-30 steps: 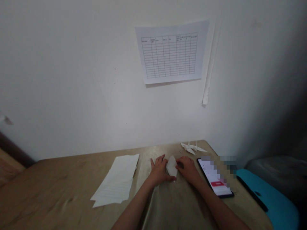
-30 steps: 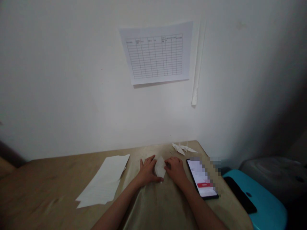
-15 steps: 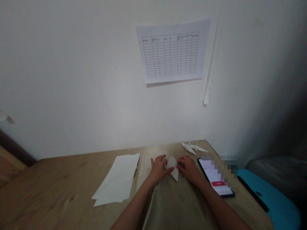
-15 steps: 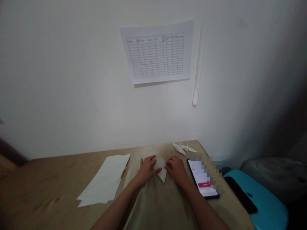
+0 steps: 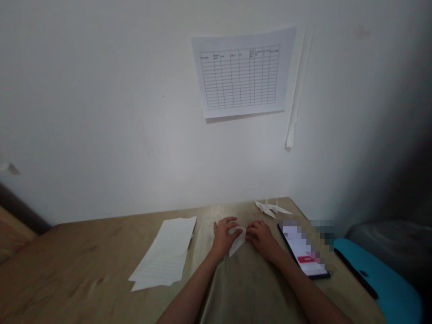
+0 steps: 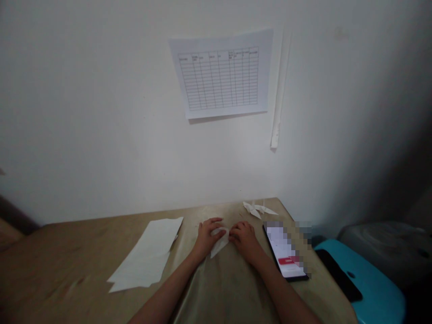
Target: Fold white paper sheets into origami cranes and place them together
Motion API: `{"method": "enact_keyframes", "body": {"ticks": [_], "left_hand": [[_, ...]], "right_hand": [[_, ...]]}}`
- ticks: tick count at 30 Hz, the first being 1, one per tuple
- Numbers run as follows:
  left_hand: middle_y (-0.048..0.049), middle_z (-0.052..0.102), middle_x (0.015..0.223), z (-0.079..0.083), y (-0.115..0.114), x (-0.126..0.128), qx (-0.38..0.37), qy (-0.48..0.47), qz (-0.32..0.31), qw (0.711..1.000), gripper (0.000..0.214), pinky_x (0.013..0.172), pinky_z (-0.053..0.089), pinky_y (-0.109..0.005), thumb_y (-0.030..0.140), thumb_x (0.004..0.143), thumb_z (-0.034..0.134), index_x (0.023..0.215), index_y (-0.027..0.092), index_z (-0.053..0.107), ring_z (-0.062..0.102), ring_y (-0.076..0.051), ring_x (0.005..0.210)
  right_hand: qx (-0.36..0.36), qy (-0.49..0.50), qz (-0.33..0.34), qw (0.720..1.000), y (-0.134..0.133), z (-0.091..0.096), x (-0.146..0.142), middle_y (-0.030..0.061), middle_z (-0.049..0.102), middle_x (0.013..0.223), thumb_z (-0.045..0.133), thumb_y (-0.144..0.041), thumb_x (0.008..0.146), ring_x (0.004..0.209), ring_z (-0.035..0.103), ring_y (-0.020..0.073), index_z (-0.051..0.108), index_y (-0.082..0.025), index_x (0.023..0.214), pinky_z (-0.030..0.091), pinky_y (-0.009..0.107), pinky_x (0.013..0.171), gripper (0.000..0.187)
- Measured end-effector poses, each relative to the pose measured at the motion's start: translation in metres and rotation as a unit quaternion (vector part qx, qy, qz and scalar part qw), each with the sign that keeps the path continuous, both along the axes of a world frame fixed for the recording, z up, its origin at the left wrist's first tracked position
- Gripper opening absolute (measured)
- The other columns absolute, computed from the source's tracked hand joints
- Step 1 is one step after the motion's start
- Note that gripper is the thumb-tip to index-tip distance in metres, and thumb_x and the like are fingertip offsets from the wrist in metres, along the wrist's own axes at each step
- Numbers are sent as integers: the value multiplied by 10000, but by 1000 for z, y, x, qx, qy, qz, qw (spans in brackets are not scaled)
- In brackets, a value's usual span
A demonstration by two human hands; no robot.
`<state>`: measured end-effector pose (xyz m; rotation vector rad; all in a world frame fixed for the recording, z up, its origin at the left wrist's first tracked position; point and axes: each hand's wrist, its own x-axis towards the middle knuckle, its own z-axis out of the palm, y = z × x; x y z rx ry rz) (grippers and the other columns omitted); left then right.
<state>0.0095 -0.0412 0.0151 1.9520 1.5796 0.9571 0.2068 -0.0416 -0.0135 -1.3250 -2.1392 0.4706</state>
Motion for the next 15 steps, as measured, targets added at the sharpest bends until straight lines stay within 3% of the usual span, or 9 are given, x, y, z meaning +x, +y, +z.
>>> {"method": "enact_keyframes", "body": {"ticks": [15], "left_hand": [[-38,704,1309,-5,4,0,7,-50,3,999,152,1220,144,-597,416,803,732,801,287,813,560,-306,1279]], "right_hand": [[3,29,6,1000,-2,3,-4,50,706,1133,670,-300,891,1179,523,247,796,-283,936,372,415,1057,135]]}}
